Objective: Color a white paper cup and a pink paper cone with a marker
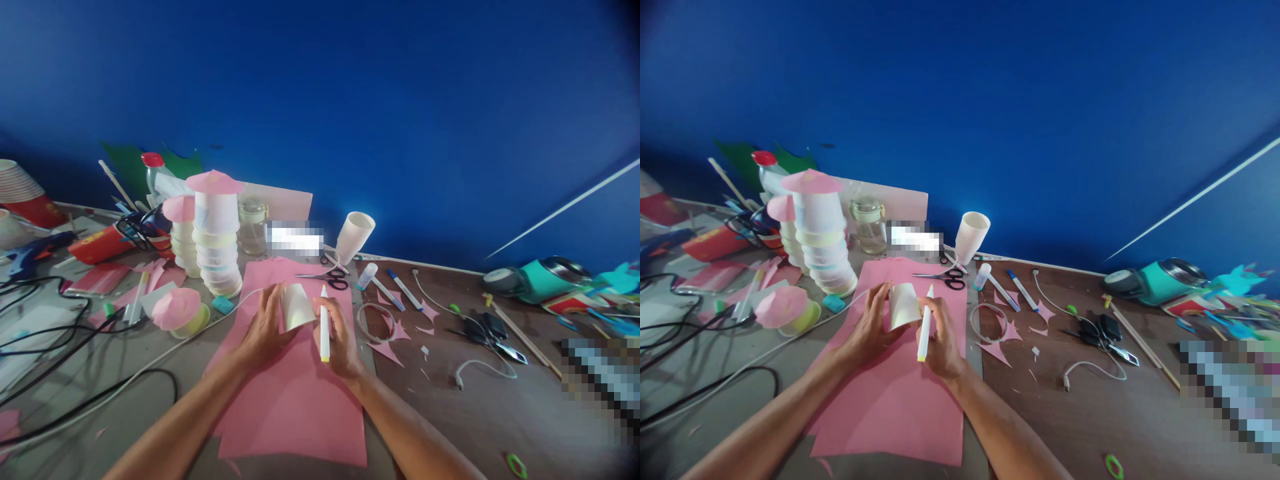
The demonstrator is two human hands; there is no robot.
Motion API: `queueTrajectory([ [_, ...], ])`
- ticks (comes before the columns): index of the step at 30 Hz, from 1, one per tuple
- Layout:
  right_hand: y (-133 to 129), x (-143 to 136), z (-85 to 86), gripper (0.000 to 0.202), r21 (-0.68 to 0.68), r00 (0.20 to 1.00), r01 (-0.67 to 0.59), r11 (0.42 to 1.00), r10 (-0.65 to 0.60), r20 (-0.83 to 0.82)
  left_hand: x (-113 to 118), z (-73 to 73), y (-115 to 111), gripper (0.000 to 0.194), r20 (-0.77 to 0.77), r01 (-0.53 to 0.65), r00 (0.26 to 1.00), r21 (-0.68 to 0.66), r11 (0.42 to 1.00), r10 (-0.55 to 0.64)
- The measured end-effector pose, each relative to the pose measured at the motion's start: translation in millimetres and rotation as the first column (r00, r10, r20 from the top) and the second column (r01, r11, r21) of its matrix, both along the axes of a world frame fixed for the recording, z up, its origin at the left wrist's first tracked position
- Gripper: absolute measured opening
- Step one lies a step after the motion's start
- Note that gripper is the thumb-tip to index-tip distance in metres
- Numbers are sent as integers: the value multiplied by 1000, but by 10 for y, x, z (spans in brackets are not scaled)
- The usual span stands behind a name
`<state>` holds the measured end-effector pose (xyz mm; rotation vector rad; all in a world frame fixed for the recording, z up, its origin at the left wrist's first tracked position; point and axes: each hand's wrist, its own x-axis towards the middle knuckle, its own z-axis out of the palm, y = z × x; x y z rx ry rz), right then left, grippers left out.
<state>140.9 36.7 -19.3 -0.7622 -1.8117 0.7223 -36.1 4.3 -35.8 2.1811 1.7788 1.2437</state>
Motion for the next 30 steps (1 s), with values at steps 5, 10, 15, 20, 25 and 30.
queueTrajectory([
  [5,8,23,8,45,160,995,-45,986,30,94,-6,4,-14,78,63,23,998,-131,991,-15],
  [10,29,18,3,41,298,978,-78,951,16,206,-23,-4,-19,84,175,72,984,-218,973,-33],
  [15,39,18,23,38,346,960,-107,932,7,279,-18,-49,4,84,206,86,978,-208,974,-42],
  [20,15,42,60,28,46,997,-70,996,69,17,-16,-118,15,83,120,69,992,-160,985,-50],
  [25,2,14,-2,35,-322,958,-128,938,33,-286,-6,-129,-1,91,12,35,999,-161,986,-34],
  [30,-7,-14,-25,42,-431,953,-105,896,-33,-300,11,-111,-17,94,-127,47,991,-24,999,-50],
])
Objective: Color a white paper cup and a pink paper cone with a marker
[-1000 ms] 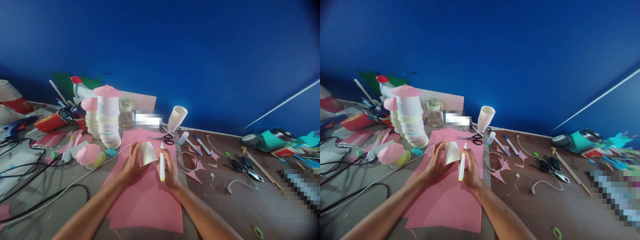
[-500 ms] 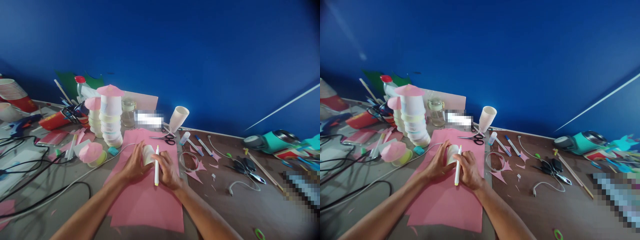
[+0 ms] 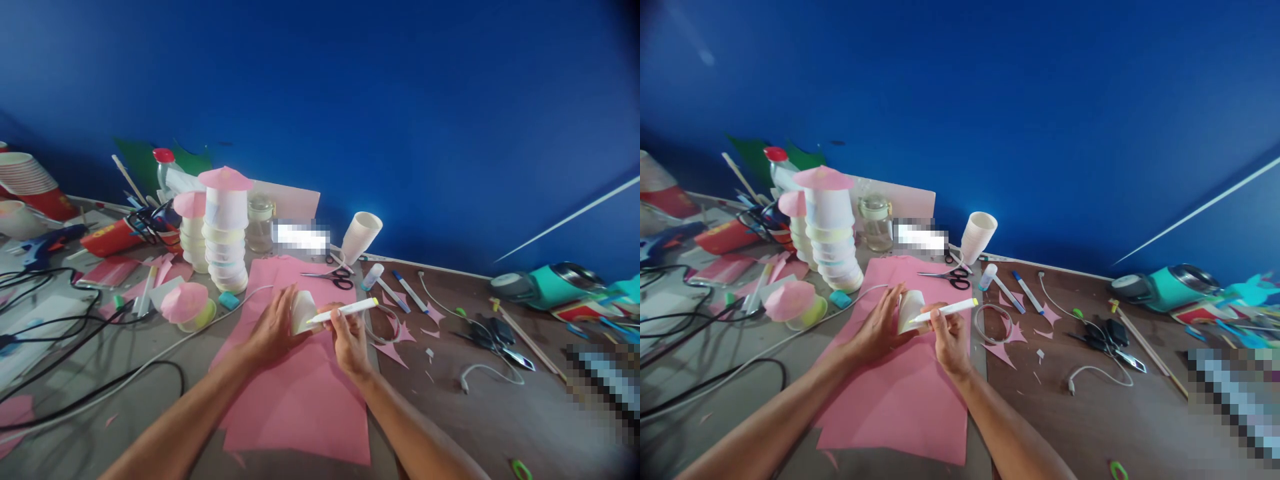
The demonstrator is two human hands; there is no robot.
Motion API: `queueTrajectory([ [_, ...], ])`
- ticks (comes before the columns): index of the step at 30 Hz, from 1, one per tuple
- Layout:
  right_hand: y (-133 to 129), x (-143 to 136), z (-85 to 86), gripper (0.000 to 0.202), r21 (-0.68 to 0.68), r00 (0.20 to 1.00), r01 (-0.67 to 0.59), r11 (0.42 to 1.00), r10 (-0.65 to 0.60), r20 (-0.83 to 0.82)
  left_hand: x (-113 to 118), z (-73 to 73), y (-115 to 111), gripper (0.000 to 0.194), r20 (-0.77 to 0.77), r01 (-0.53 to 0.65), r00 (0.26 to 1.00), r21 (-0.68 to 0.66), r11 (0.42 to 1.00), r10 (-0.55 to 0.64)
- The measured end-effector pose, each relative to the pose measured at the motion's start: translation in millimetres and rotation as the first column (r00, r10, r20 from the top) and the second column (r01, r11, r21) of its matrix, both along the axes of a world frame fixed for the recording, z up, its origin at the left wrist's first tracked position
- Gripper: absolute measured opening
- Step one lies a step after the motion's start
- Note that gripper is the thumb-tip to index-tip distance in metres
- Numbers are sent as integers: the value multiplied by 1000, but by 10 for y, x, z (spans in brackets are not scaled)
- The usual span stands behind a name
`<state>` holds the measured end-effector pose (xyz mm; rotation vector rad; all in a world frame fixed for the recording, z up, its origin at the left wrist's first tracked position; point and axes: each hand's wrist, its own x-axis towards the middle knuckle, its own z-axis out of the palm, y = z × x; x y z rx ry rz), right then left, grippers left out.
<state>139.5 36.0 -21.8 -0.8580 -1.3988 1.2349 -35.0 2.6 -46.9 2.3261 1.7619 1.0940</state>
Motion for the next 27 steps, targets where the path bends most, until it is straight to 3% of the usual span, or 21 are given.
queueTrajectory([
  [7,-16,-29,117,40,18,1000,2,1000,-2,8,-2,9,-6,101,-47,12,999,16,1000,-12],
  [16,4,-60,114,36,-22,997,79,997,-79,-6,-17,-28,-3,103,-48,19,999,7,1000,-19],
  [21,7,-78,101,34,-110,988,117,987,-127,-85,-19,-35,-1,100,-46,38,998,33,999,-36],
  [27,6,-48,17,31,-157,988,63,985,-84,-126,-30,-23,-9,102,-40,21,999,-11,1000,-22],
])
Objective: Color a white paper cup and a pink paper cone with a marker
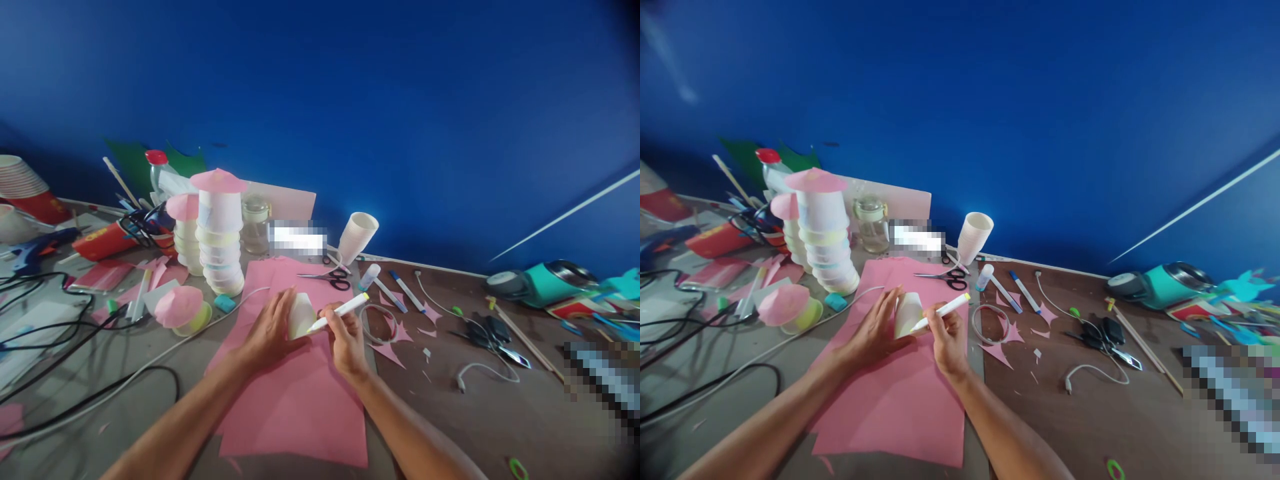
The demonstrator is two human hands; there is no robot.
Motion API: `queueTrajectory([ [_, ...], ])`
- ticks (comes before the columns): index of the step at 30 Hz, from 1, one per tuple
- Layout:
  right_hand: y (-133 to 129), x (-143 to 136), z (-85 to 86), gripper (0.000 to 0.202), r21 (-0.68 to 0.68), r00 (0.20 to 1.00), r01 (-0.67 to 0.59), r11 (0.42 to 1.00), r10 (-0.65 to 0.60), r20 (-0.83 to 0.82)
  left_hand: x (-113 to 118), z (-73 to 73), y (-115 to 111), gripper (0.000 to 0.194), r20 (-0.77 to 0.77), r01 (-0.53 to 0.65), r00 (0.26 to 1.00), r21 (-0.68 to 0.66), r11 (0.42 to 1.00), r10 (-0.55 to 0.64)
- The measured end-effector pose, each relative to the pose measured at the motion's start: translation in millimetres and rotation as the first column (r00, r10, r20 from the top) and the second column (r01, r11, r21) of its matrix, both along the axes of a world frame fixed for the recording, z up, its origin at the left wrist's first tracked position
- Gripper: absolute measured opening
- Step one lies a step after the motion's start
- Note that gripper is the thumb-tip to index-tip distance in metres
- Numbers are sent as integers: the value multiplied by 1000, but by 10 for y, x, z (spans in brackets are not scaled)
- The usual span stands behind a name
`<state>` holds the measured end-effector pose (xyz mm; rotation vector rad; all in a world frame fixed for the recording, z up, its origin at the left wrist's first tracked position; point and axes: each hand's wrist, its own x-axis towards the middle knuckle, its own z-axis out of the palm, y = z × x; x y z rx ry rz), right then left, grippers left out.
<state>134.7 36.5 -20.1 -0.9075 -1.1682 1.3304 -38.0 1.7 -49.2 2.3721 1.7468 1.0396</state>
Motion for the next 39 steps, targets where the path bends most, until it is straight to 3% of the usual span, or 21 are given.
queueTrajectory([
  [6,-1,-11,29,31,18,998,18,1000,-19,60,-14,0,5,102,-26,15,1000,23,1000,-15],
  [14,22,-23,6,32,-76,997,6,997,-12,-74,-23,1,11,101,-27,22,999,32,999,-21],
  [20,22,-16,39,29,-48,1000,20,999,-20,-5,-32,-1,12,103,-40,24,999,30,999,-22],
  [27,68,-44,30,33,-96,991,107,990,-114,-71,-18,8,14,98,-2,30,1000,56,998,-30],
  [35,38,-30,37,29,-80,999,31,996,-34,-38,-14,-40,8,99,3,14,1000,94,995,-15],
  [39,59,-39,43,32,-157,992,110,981,-117,-36,-15,-11,18,99,21,18,1000,50,999,-19],
])
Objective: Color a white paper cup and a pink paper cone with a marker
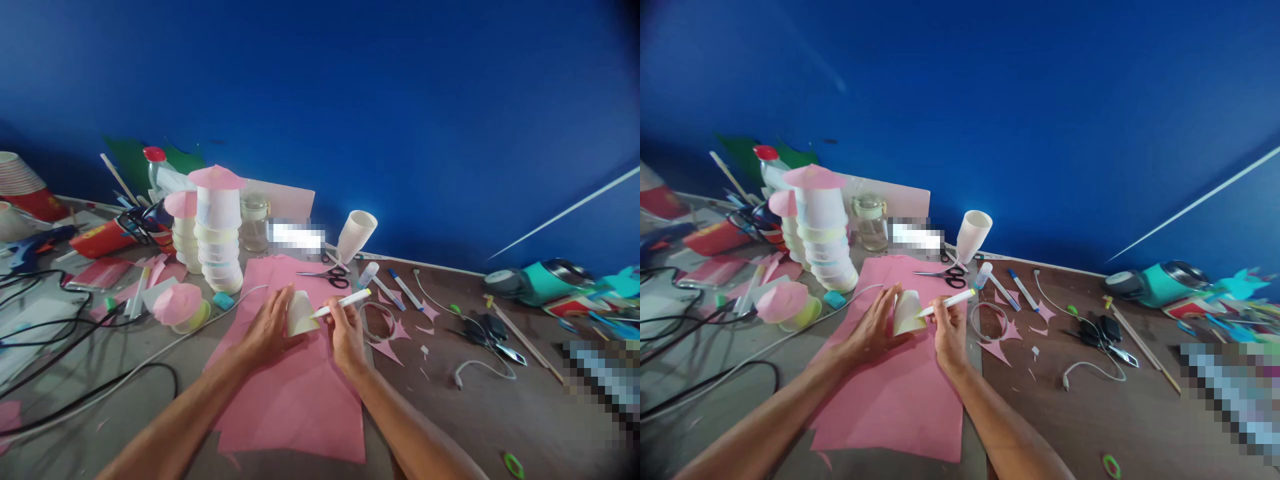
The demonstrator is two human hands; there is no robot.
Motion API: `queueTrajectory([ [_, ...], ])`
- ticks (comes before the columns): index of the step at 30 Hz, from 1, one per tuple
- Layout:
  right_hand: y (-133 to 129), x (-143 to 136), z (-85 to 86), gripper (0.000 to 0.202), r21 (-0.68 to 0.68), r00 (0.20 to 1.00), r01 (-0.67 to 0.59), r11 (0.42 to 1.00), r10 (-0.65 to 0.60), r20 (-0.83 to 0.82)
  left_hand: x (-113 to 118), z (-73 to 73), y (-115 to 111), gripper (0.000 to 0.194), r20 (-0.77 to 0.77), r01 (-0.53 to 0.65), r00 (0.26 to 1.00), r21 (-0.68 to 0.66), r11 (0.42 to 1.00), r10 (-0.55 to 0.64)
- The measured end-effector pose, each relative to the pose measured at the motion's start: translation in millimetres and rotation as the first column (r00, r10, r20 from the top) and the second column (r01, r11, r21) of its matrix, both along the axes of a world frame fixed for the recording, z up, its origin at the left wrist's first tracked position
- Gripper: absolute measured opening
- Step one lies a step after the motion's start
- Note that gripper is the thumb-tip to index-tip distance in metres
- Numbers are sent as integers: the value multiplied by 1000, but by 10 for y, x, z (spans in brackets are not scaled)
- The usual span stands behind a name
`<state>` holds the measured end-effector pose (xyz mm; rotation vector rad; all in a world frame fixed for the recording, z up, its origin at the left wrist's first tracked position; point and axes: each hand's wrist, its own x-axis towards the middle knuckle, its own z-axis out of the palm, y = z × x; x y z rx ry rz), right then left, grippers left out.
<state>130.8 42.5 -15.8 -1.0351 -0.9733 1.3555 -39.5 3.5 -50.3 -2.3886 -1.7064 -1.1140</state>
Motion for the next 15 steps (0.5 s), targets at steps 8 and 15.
queueTrajectory([
  [8,9,7,-37,30,-15,991,-19,1000,16,-132,6,-33,-1,94,48,-8,999,-30,1000,10],
  [15,42,4,-65,30,-19,999,10,1000,-11,-40,4,-49,8,97,61,-31,997,-83,996,36],
])
